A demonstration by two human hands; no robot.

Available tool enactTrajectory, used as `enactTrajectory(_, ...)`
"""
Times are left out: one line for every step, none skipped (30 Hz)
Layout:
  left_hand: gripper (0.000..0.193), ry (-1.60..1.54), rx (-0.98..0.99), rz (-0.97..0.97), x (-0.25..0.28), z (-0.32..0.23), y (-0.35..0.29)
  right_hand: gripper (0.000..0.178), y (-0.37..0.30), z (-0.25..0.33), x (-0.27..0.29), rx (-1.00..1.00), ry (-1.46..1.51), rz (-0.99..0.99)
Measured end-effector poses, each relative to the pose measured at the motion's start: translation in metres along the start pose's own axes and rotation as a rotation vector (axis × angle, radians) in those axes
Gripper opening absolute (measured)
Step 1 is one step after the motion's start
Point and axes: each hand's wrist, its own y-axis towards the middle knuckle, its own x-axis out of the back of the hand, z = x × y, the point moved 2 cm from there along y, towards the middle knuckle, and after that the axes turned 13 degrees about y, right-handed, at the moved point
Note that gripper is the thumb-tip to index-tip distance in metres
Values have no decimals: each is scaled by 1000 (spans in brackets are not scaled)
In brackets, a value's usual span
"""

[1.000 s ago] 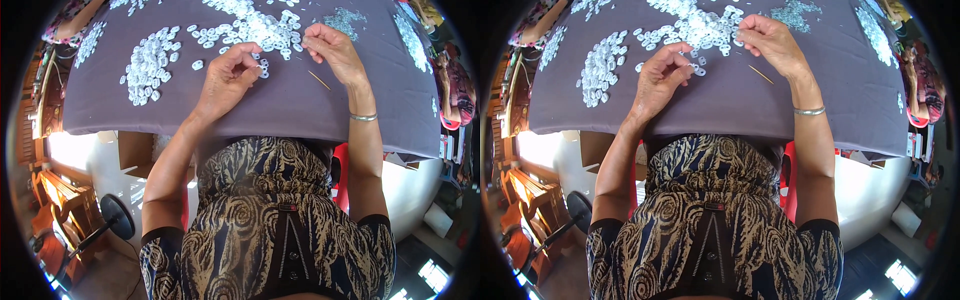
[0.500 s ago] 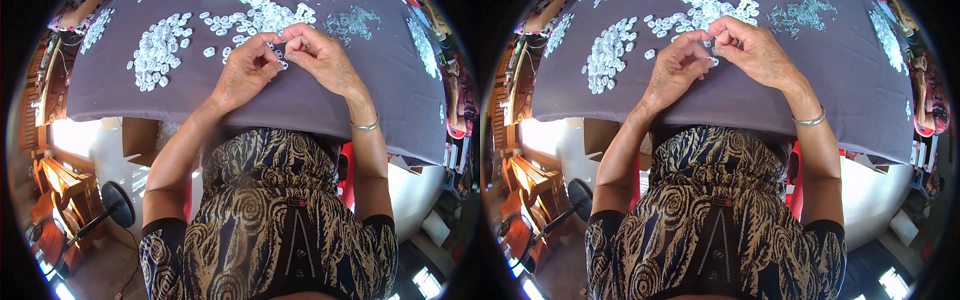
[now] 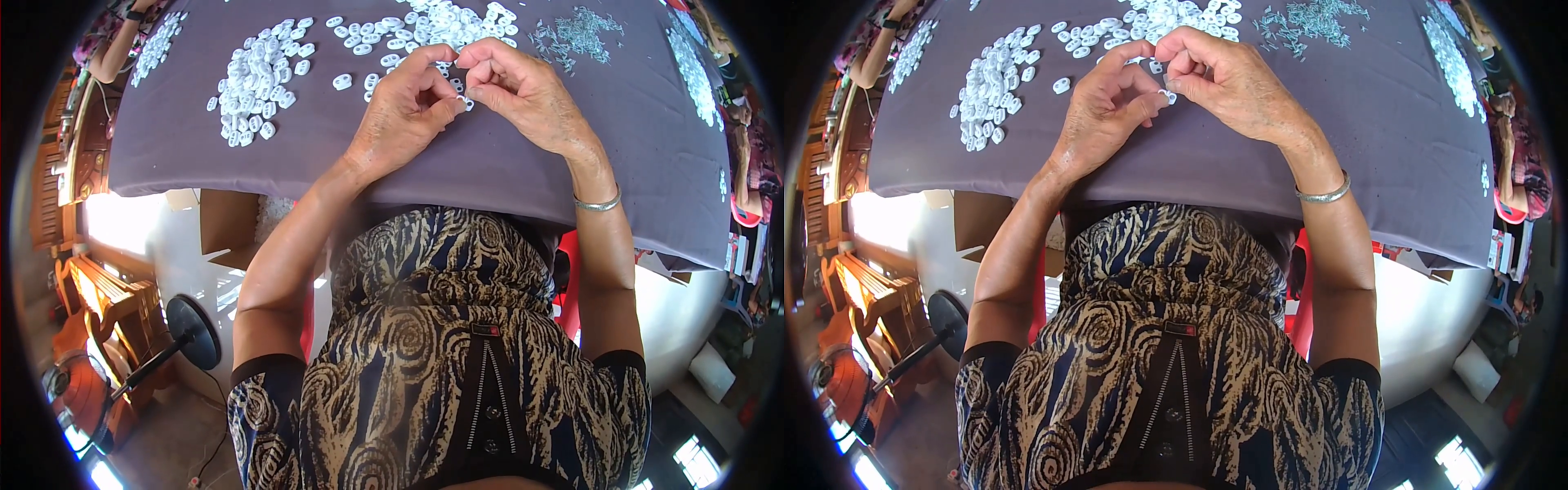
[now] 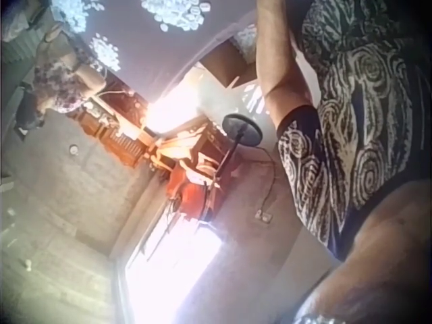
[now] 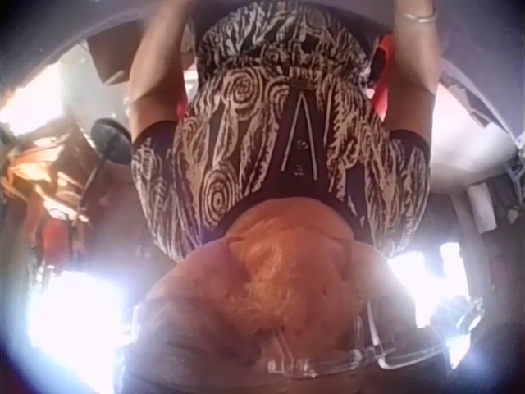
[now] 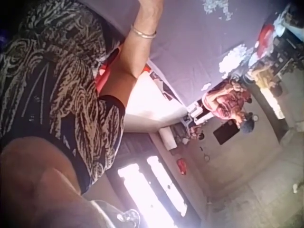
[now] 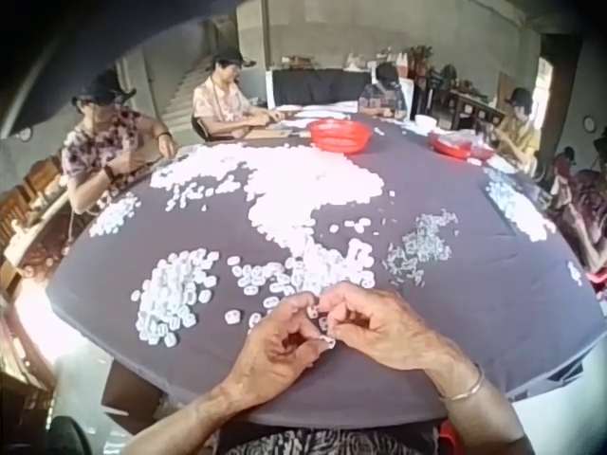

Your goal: Manually assembling small black seals onto white plastic components at a workshop table.

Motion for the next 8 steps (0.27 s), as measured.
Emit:
enactTrajectory(44,-9,-4,1,0,0,0,21,0,-1,1,10,36,0)
enactTrajectory(44,-9,-4,1,0,0,0,21,0,-1,1,10,36,0)
enactTrajectory(44,9,5,8,0,-2,0,22,0,-2,2,6,26,-2)
enactTrajectory(43,27,13,14,0,-2,0,22,0,-2,2,2,16,-5)
enactTrajectory(43,28,14,13,0,-1,0,22,0,-3,2,3,17,-3)
enactTrajectory(43,21,-1,5,-1,1,0,22,0,-3,2,4,17,13)
enactTrajectory(43,14,-16,-3,0,1,0,22,1,-4,1,5,18,30)
enactTrajectory(44,25,3,8,0,-1,0,23,0,-3,1,-10,-5,21)
